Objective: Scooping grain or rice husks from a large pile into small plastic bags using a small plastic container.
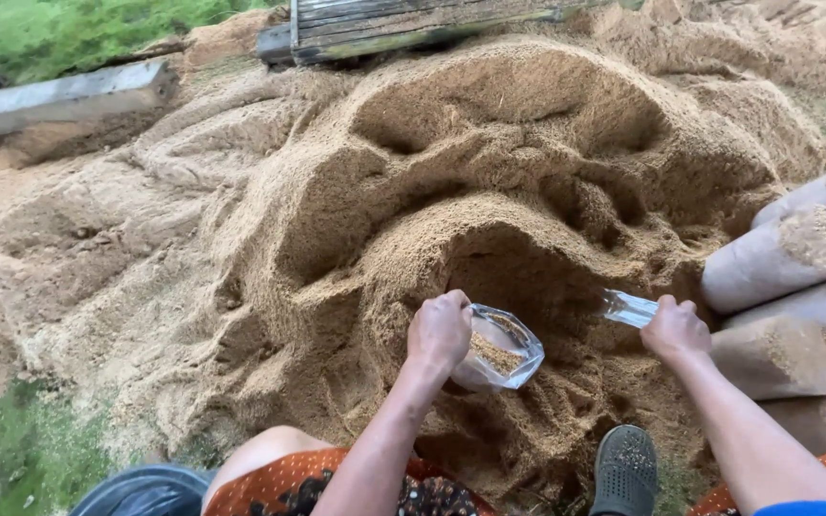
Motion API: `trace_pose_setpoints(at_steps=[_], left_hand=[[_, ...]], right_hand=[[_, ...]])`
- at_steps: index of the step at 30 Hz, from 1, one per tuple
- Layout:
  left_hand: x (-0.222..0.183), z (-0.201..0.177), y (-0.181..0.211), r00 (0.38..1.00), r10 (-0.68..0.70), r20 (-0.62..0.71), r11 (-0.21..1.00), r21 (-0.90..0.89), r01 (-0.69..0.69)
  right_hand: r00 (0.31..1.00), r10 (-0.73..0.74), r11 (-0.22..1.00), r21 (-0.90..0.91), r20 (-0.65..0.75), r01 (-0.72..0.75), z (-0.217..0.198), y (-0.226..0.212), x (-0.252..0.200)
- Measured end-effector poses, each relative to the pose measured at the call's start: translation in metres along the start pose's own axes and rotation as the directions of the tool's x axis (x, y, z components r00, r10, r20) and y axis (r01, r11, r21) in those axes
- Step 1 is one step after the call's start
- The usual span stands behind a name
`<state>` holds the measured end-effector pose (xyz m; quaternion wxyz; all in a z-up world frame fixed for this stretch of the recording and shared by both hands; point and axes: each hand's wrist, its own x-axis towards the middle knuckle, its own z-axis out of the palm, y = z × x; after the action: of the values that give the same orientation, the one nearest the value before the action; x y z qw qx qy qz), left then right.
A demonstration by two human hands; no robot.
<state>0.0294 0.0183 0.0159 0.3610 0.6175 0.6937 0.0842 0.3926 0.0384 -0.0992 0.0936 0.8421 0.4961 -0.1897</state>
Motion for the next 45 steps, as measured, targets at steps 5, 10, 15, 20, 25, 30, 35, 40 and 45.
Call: trace_pose_setpoints(at_steps=[5, 10, 15, 20, 25, 30, 35, 40, 45], left_hand=[[0.016, 0.014, -0.013, 1.000, 0.012, 0.024, 1.000, -0.029, -0.012], [0.019, 0.011, -0.008, 0.999, -0.016, 0.042, 1.000, -0.008, 0.016], [0.016, 0.004, -0.007, 0.997, -0.033, 0.066, 0.999, 0.011, 0.032], [0.019, 0.003, -0.012, 0.997, -0.036, 0.063, 0.999, 0.004, 0.036], [0.020, 0.009, -0.011, 0.997, -0.037, 0.060, 0.999, 0.009, 0.037], [0.018, 0.008, -0.010, 0.992, -0.059, 0.115, 0.998, 0.027, 0.056], [0.013, -0.005, -0.002, 0.990, -0.040, 0.139, 0.999, -0.018, 0.043], [0.009, -0.010, 0.002, 0.994, -0.019, 0.109, 0.997, -0.076, 0.027], [0.008, -0.005, -0.003, 0.998, -0.025, 0.063, 0.988, -0.149, 0.034]], right_hand=[[0.987, -0.069, 0.995, 0.062, -0.143, 0.078, 0.091, 0.013, 0.089], [0.991, -0.117, 0.982, 0.140, -0.063, 0.125, 0.137, -0.028, 0.122], [0.997, -0.066, 0.940, 0.333, -0.029, 0.072, 0.159, -0.036, 0.123], [0.992, -0.128, 0.928, 0.352, 0.003, 0.119, 0.174, -0.028, 0.127], [0.982, -0.190, 0.909, 0.379, 0.006, 0.173, 0.160, -0.077, 0.110], [0.969, -0.247, 0.885, 0.411, 0.017, 0.219, 0.156, -0.144, 0.083], [0.973, -0.231, 0.855, 0.480, 0.012, 0.197, 0.165, -0.137, 0.082], [0.977, -0.212, 0.801, 0.571, -0.010, 0.179, 0.145, -0.123, 0.078], [0.979, -0.204, 0.617, 0.772, -0.029, 0.151, 0.085, -0.109, 0.044]])
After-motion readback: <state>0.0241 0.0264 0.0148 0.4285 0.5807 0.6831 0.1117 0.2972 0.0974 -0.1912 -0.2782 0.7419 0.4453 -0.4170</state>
